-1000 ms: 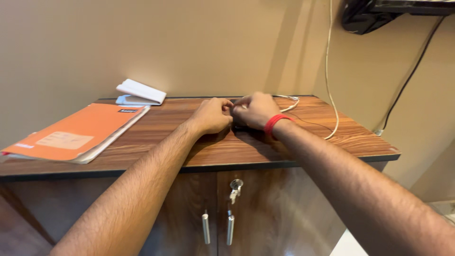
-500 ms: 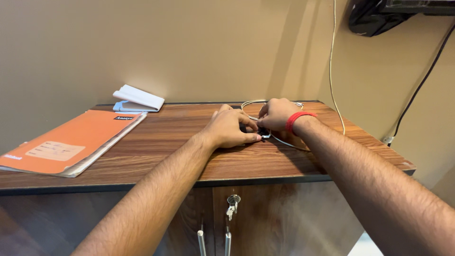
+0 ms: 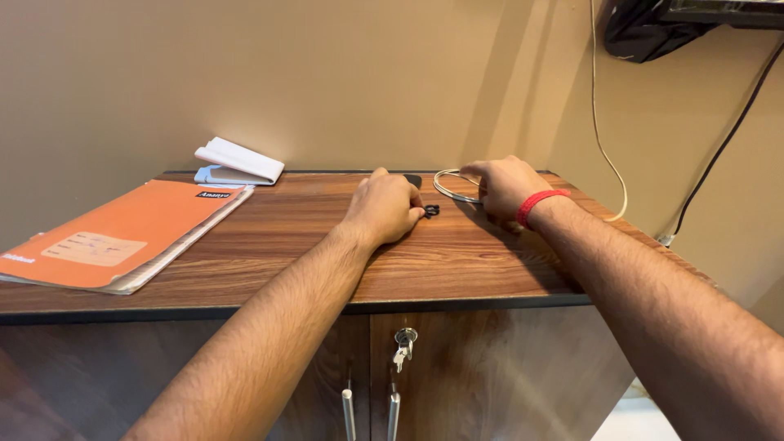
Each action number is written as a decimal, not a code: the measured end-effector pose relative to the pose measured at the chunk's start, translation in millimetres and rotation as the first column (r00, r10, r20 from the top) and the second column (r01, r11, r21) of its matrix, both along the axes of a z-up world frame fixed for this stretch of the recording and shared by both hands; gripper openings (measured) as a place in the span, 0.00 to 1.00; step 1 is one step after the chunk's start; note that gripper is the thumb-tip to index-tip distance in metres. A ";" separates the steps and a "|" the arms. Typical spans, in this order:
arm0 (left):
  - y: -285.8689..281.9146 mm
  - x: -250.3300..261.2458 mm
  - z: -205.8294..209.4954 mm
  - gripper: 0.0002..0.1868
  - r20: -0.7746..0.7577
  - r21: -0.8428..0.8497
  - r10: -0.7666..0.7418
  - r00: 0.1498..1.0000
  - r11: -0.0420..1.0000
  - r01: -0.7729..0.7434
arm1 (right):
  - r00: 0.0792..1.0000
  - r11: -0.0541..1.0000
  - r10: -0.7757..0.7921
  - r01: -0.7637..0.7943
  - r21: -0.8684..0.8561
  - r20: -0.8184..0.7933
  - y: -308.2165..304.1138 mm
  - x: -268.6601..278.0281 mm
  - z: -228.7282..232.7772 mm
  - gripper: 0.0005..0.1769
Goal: The person opens a wooden cabinet and removes various items, including books, notebooks, and folded clothes, placing them on the floor. They also handle a belt and a small pouch, moving them to the top of the cabinet.
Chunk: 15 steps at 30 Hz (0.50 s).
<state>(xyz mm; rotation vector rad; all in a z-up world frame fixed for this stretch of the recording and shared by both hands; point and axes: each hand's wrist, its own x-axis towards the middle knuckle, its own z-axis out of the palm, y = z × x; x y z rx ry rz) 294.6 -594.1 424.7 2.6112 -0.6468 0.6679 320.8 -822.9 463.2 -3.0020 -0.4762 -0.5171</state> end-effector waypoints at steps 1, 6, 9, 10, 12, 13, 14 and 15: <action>0.0 0.7 -0.2 0.10 0.007 0.009 0.005 1.000 1.000 -0.005 | 1.000 0.999 -0.003 0.003 0.037 0.013 -3.2 0.0 -2.4 0.36; 6.6 -1.8 1.1 0.17 0.089 -0.043 -0.076 0.993 0.996 0.080 | 0.988 0.997 -0.012 0.000 0.076 0.157 8.3 -15.3 -10.9 0.27; 7.7 -9.2 2.1 0.11 0.293 -0.089 -0.149 0.944 0.979 0.182 | 0.986 0.993 -0.053 0.035 0.113 0.157 23.0 -37.8 -6.9 0.26; 9.0 -14.7 3.2 0.10 0.351 -0.124 -0.156 0.923 0.970 0.211 | 0.987 0.989 -0.077 0.057 0.135 0.145 26.3 -46.9 -4.0 0.26; 15.7 -30.5 8.0 0.09 0.466 -0.187 -0.155 0.871 0.945 0.268 | 0.946 0.975 0.077 -0.137 0.172 0.315 31.7 -70.8 -4.1 0.19; 18.2 -40.7 10.9 0.08 0.448 -0.267 -0.153 0.881 0.917 0.296 | 0.904 0.955 0.147 -0.236 0.180 0.402 36.1 -82.9 -4.5 0.16; 22.4 -52.9 12.2 0.07 0.429 -0.349 -0.145 0.891 0.884 0.312 | 0.837 0.942 0.160 -0.288 0.172 0.524 42.4 -96.5 -8.9 0.12; 27.2 -67.0 12.1 0.06 0.410 -0.429 -0.138 0.902 0.843 0.324 | 0.753 0.927 0.168 -0.340 0.158 0.636 48.1 -112.9 -16.0 0.08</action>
